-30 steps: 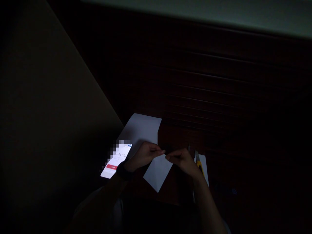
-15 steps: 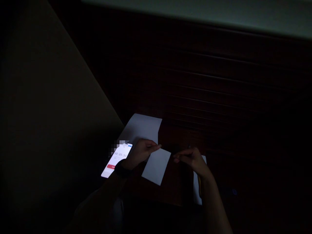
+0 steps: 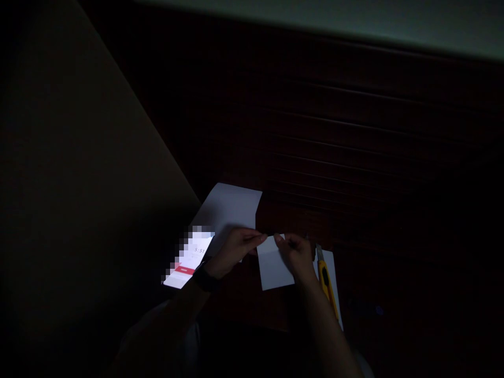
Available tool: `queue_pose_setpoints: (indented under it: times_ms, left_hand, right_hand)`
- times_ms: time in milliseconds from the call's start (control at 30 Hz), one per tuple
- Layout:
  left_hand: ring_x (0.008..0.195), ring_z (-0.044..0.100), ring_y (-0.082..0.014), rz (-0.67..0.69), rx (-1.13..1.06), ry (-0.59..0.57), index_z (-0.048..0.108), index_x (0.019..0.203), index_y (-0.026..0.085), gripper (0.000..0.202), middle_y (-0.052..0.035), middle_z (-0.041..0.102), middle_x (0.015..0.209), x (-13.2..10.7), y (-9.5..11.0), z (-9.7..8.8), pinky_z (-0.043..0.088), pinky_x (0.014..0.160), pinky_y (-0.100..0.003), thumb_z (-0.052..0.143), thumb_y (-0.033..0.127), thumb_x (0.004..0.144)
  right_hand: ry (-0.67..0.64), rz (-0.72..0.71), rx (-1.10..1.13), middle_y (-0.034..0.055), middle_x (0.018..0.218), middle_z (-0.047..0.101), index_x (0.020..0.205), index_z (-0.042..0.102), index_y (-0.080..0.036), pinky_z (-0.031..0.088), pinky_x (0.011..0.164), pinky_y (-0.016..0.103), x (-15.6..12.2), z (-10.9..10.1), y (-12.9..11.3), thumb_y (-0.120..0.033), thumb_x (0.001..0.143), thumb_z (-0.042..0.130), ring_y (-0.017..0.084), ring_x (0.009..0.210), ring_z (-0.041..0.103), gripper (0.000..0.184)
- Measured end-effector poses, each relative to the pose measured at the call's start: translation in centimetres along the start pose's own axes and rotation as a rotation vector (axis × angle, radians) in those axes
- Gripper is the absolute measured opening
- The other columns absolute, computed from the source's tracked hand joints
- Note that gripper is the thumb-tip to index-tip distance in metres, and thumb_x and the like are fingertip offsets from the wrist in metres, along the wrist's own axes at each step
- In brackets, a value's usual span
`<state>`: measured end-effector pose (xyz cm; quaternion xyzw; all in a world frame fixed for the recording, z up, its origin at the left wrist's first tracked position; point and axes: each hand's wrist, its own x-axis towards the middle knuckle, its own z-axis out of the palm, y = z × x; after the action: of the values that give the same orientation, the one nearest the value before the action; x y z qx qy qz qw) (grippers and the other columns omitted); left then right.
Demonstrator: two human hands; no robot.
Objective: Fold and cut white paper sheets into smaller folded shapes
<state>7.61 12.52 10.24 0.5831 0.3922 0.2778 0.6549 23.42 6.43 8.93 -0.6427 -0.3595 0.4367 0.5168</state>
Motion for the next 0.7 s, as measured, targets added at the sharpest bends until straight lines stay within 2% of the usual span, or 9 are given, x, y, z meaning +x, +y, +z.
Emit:
queue_pose_setpoints:
  times_ms: [100,167,333,467,700]
  left_hand:
    - [0.077,0.063,-0.0171,0.084,0.102,-0.030,0.068,0.087,0.013,0.025,-0.0065,0.069,0.085,0.1,-0.1,-0.4,0.048,0.066,-0.025,0.057,0.034,0.078]
    - [0.076,0.062,-0.0169,0.112,0.168,-0.074,0.069,0.085,0.013,0.024,-0.0060,0.070,0.083,0.1,-0.3,-0.7,0.048,0.066,-0.025,0.057,0.033,0.079]
    - [0.072,0.064,-0.0172,0.041,0.139,-0.176,0.067,0.089,0.012,0.028,-0.0061,0.069,0.080,0.1,-0.6,-1.1,0.050,0.061,-0.026,0.055,0.035,0.079]
    - [0.073,0.065,-0.0175,0.019,0.106,-0.202,0.067,0.087,0.012,0.027,-0.0069,0.069,0.080,0.0,-0.4,-1.0,0.052,0.061,-0.026,0.057,0.035,0.077]
    - [0.071,0.066,-0.0180,-0.023,0.062,-0.239,0.067,0.087,0.010,0.027,-0.0096,0.069,0.081,-0.3,0.0,-0.8,0.054,0.063,-0.029,0.059,0.034,0.077]
  right_hand:
    - [-0.090,0.042,0.013,0.0048,0.065,0.063,0.071,0.065,-0.014,0.039,0.048,0.023,0.0,-0.4,0.0,-0.049,0.067,0.066,0.014,0.054,0.053,0.036]
    - [-0.100,0.051,-0.015,0.0045,0.062,0.062,0.069,0.065,-0.013,0.038,0.046,0.023,0.0,-0.5,0.1,-0.050,0.067,0.066,0.013,0.052,0.051,0.037]
    - [-0.084,0.046,-0.056,0.0031,0.059,0.061,0.067,0.066,-0.013,0.035,0.046,0.023,0.2,-0.8,0.5,-0.049,0.068,0.067,0.012,0.049,0.049,0.035]
    - [-0.104,0.037,-0.025,0.0044,0.063,0.063,0.069,0.067,-0.013,0.037,0.049,0.024,0.5,-1.2,0.9,-0.046,0.067,0.068,0.013,0.053,0.052,0.033]
    - [-0.070,0.092,0.005,0.0025,0.057,0.061,0.060,0.065,-0.015,0.035,0.046,0.024,0.5,-2.1,0.4,-0.043,0.062,0.073,0.013,0.048,0.051,0.029]
